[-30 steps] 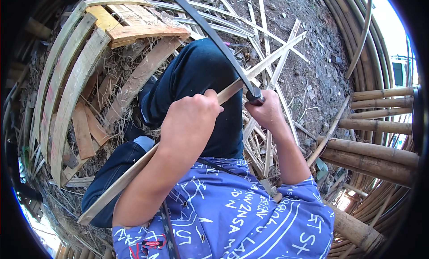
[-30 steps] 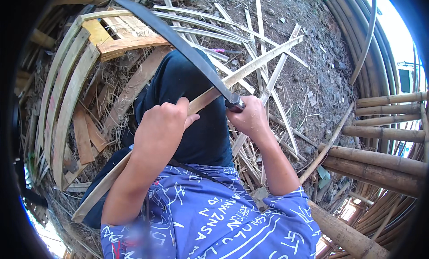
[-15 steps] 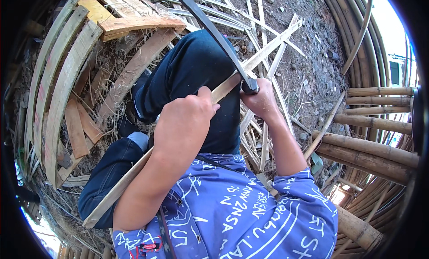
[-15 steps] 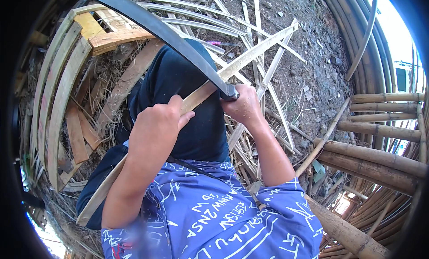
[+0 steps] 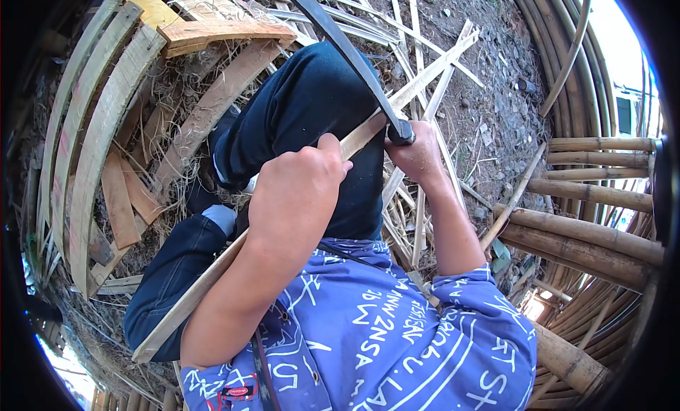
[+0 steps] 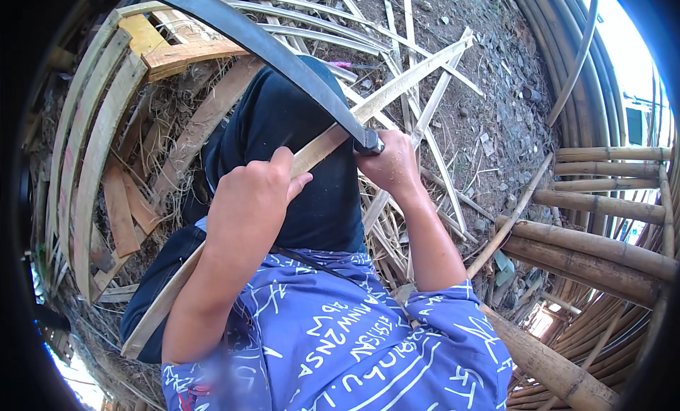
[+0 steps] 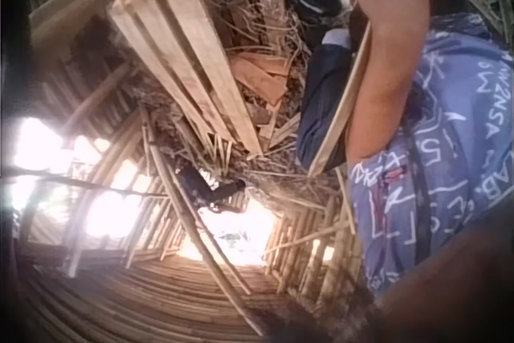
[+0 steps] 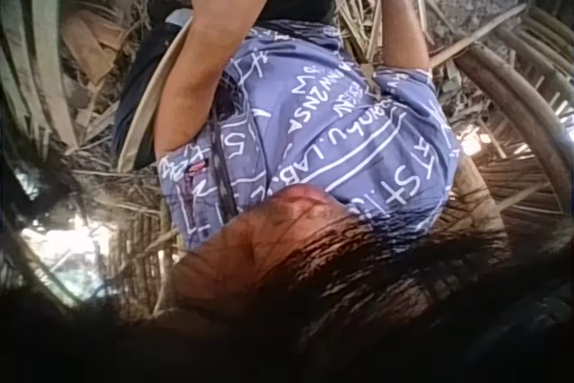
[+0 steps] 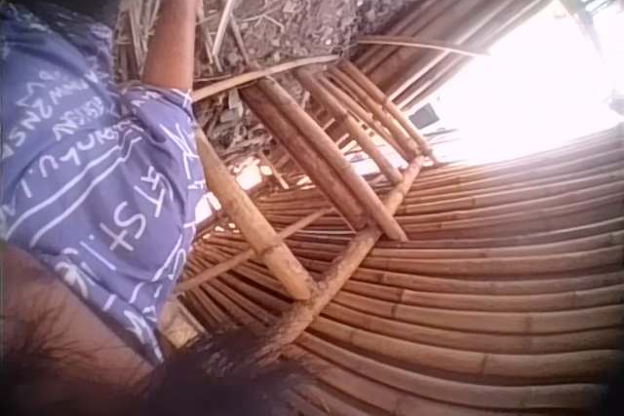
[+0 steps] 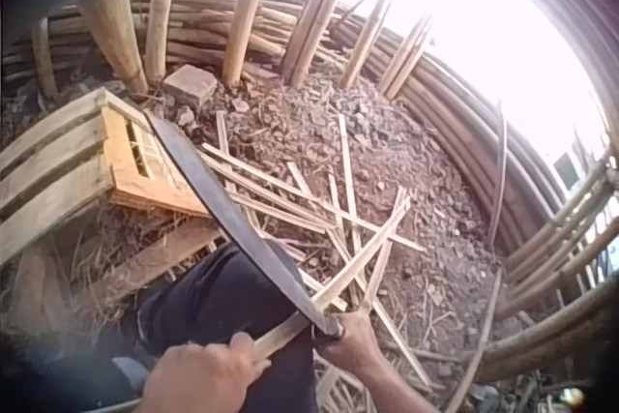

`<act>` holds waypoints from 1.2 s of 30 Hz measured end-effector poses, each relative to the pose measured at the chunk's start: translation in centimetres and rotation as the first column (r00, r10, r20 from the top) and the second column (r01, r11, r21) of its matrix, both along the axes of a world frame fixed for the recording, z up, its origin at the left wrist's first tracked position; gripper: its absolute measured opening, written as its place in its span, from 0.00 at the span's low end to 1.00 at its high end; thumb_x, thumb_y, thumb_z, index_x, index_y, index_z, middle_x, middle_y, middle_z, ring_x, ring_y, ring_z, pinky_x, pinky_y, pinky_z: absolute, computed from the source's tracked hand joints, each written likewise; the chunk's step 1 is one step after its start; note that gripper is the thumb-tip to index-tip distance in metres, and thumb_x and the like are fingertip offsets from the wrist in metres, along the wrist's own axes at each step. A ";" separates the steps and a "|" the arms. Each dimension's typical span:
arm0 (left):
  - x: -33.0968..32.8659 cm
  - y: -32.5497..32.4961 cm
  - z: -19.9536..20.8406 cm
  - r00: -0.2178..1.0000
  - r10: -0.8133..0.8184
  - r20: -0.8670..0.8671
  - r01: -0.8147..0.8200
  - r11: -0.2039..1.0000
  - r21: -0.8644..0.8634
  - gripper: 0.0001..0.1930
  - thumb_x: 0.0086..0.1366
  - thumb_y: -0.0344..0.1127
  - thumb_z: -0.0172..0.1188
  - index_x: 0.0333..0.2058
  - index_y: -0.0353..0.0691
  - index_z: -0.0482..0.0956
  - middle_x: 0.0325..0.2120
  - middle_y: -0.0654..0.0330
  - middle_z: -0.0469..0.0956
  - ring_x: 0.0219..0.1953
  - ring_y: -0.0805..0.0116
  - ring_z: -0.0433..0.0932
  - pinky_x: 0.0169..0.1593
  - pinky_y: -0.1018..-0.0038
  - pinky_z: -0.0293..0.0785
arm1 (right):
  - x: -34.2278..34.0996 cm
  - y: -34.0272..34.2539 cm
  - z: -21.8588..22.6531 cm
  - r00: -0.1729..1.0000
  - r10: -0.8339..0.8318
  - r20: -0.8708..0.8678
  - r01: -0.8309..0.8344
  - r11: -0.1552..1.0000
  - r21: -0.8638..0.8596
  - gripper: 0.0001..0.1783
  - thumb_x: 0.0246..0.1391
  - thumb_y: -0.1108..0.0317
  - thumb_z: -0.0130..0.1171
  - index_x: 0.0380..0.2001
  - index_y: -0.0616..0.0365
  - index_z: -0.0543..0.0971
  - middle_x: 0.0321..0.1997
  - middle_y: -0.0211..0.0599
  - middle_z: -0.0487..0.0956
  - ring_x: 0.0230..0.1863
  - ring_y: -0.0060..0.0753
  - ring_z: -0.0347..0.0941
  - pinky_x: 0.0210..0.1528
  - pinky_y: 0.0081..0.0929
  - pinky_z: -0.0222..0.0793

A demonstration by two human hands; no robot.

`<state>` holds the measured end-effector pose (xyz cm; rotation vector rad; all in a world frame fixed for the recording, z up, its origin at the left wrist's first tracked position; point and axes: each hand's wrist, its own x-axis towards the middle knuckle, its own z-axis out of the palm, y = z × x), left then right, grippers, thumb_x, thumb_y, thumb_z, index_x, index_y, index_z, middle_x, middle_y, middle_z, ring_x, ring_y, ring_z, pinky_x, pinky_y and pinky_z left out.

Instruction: The person shaves a piece of wood using a machete, removing thin layers of material to smooth the surface. The person holds the wood by hand and draws the blade along the grain.

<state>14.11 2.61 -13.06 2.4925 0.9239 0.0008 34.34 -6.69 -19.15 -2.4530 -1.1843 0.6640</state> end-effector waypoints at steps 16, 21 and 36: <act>0.2 1.7 3.4 0.994 0.043 -0.103 -0.031 0.993 0.113 0.16 0.62 0.48 0.57 0.27 0.40 0.71 0.17 0.52 0.77 0.23 0.55 0.81 0.25 0.66 0.77 | -1.3 1.8 1.0 0.999 0.010 -0.047 0.007 0.942 0.335 0.09 0.37 0.70 0.61 0.18 0.66 0.75 0.14 0.46 0.73 0.15 0.30 0.69 0.23 0.30 0.65; 0.0 1.4 3.9 0.992 0.063 -0.105 -0.052 0.993 0.103 0.16 0.62 0.48 0.56 0.27 0.40 0.71 0.17 0.51 0.77 0.23 0.55 0.81 0.25 0.66 0.77 | -1.2 1.9 2.2 0.995 0.034 -0.094 -0.001 0.944 0.331 0.09 0.36 0.70 0.62 0.19 0.67 0.76 0.16 0.49 0.74 0.16 0.38 0.71 0.23 0.30 0.66; -0.6 1.6 2.8 0.998 0.044 -0.053 -0.038 0.992 0.116 0.17 0.62 0.49 0.57 0.26 0.40 0.69 0.15 0.52 0.76 0.22 0.55 0.80 0.24 0.67 0.76 | -0.5 3.5 2.2 0.995 0.091 0.052 -0.099 0.976 0.196 0.10 0.35 0.67 0.63 0.19 0.65 0.77 0.18 0.53 0.75 0.25 0.52 0.76 0.28 0.37 0.70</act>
